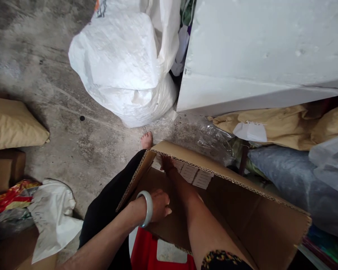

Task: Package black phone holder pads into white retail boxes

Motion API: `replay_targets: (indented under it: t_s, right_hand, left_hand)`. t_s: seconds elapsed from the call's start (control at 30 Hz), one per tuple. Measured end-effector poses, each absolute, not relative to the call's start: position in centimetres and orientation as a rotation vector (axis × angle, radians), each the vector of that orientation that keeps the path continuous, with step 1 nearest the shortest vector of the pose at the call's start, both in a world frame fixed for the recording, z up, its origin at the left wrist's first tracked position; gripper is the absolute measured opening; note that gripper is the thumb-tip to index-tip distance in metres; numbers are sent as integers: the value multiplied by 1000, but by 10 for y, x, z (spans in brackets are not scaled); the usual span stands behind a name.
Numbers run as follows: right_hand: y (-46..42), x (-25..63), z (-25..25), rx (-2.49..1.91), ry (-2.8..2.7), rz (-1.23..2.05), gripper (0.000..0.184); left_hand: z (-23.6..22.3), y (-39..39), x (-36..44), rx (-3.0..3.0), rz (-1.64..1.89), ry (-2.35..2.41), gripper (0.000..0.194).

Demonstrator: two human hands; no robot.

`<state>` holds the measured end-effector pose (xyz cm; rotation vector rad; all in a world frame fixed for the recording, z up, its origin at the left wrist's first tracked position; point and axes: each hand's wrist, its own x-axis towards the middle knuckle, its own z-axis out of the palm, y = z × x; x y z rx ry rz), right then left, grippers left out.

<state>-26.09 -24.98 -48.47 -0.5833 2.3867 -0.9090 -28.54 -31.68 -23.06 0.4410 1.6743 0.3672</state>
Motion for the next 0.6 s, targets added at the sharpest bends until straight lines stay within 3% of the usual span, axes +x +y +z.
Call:
replay_targets:
  t_s: [0.17, 0.33, 0.47, 0.6]
  right_hand:
    - [-237, -257, -448, -420, 2313, -548, 63]
    - [-188, -246, -374, -241, 2300, -422, 42]
    - [-150, -227, -303, -184, 2403, -485, 39]
    - [-120, -191, -222, -238, 2533, -611, 37]
  left_hand:
    - [-246, -324, -286, 458, 413, 1650, 30]
    - [-244, -330, -290, 433, 420, 1703, 32]
    - [-218, -323, -291, 387, 395, 1851, 40]
    - [-168, -290, -284, 447, 484, 2098, 24]
